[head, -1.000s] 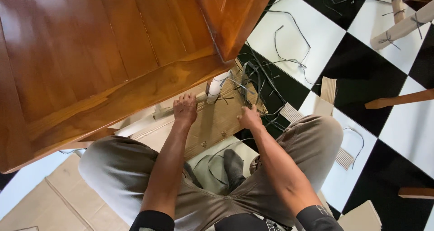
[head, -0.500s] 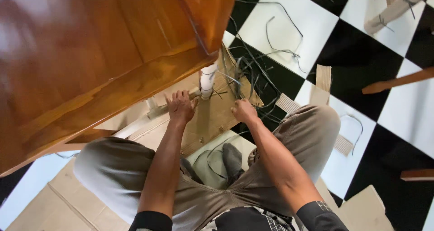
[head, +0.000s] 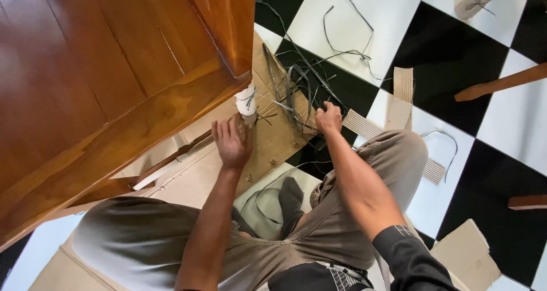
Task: Wrapping furniture legs with protective foam and securing them with plastic ties
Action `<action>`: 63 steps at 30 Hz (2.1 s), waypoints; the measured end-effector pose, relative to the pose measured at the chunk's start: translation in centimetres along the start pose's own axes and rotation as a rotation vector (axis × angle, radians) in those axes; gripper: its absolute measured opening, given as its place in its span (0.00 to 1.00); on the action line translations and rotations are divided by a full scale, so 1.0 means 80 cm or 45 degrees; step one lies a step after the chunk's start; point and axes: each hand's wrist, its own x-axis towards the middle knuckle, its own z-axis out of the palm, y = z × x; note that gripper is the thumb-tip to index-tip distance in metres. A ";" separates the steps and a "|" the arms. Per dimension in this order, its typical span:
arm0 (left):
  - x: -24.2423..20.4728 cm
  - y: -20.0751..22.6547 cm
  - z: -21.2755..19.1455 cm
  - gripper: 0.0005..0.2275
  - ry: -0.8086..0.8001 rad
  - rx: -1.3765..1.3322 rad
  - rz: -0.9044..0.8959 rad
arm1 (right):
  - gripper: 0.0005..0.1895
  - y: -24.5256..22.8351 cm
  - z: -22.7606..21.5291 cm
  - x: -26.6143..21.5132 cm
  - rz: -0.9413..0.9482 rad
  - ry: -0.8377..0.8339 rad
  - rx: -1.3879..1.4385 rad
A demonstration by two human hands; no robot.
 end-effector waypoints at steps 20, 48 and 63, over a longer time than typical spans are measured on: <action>-0.047 0.032 -0.005 0.12 -0.095 -0.246 0.263 | 0.11 -0.049 -0.012 -0.059 0.089 0.550 0.699; -0.043 0.016 -0.018 0.12 -0.699 -1.074 -1.119 | 0.18 -0.138 -0.004 -0.302 -0.509 -0.674 -0.152; -0.066 -0.010 -0.040 0.09 -0.215 -0.310 -0.311 | 0.14 -0.147 0.020 -0.303 -0.219 -0.630 0.936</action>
